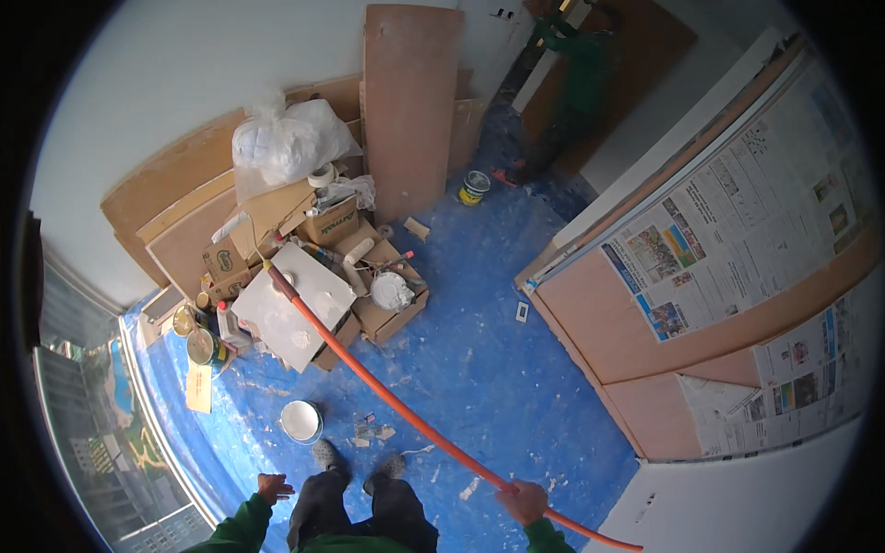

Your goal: The person uses a paint roller attached to a long orange extension pole to paint the ceiling white. They repeatedly dip the roller into a paint bucket on the floor to reload it with paint. Another person is visible in the background working on a wall.

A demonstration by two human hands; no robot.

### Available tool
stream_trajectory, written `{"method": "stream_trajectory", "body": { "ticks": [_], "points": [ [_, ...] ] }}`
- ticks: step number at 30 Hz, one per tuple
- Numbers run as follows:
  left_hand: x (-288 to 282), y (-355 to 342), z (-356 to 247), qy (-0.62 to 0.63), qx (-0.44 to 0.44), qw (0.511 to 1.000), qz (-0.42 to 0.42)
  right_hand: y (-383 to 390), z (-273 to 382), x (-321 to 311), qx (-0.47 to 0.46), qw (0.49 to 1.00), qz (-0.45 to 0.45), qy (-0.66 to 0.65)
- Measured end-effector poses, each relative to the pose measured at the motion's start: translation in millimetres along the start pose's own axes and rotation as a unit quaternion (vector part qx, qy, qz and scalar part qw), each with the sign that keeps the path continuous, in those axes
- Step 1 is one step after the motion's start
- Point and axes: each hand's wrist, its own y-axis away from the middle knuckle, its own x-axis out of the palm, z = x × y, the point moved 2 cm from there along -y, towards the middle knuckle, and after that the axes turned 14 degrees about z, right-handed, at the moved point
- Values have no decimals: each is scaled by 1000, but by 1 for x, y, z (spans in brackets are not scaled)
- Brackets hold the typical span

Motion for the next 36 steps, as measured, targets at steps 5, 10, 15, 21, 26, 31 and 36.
{"method": "stream_trajectory", "body": {
  "ticks": [5,10,15,21,26,31,36],
  "points": [
    [-4,-88,53,-152,-64,986,-35,-41,-38,59,66,991,46,-109],
    [3,-213,60,-178,-15,980,-91,-85,-69,108,112,970,65,-205],
    [-49,-341,86,-119,-37,977,-175,-94,-108,148,194,939,55,-277],
    [-55,-399,70,154,-23,985,-73,-98,-114,173,227,913,-22,-338],
    [-21,-384,45,314,2,936,-158,-95,-118,178,229,908,-21,-351],
    [-32,-386,56,267,-69,948,-157,-76,-138,183,235,908,-34,-346],
    [-64,-413,80,310,-11,942,-131,-71,-158,192,267,897,-30,-352]
  ]
}}
